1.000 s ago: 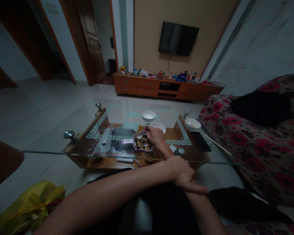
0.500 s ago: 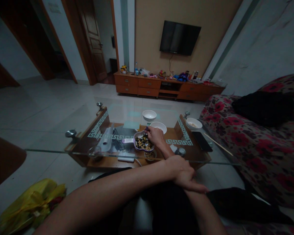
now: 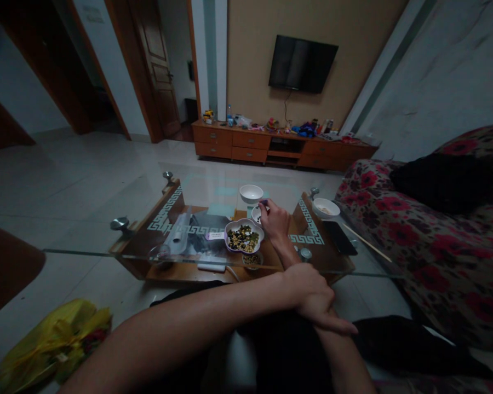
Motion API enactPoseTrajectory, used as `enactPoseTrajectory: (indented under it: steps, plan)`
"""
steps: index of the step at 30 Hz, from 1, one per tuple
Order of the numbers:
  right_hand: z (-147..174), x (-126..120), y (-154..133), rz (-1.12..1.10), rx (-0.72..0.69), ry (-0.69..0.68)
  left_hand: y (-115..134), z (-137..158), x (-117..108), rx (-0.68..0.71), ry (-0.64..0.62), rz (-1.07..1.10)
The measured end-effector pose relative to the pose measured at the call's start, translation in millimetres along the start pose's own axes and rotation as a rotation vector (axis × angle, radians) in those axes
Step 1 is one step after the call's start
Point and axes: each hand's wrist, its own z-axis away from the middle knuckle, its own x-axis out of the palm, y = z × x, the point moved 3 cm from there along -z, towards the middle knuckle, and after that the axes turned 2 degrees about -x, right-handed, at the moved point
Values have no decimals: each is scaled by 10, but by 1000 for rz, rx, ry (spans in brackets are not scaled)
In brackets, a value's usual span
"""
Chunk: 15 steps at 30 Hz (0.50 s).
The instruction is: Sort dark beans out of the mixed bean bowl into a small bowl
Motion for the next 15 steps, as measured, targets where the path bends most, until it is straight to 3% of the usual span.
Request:
enactPoseTrajectory:
  steps: [5, 11, 15]
  plan:
    - [-2, -154, -19, -61, -55, 98, 84, -13, -15, 38, 6, -13]
    - [42, 101, -87, -16, -182, -216, 6, 21, -9, -4, 1, 30]
    - [51, 183, -125, 76, -250, -312, -39, 57, -13, -11, -25, 43]
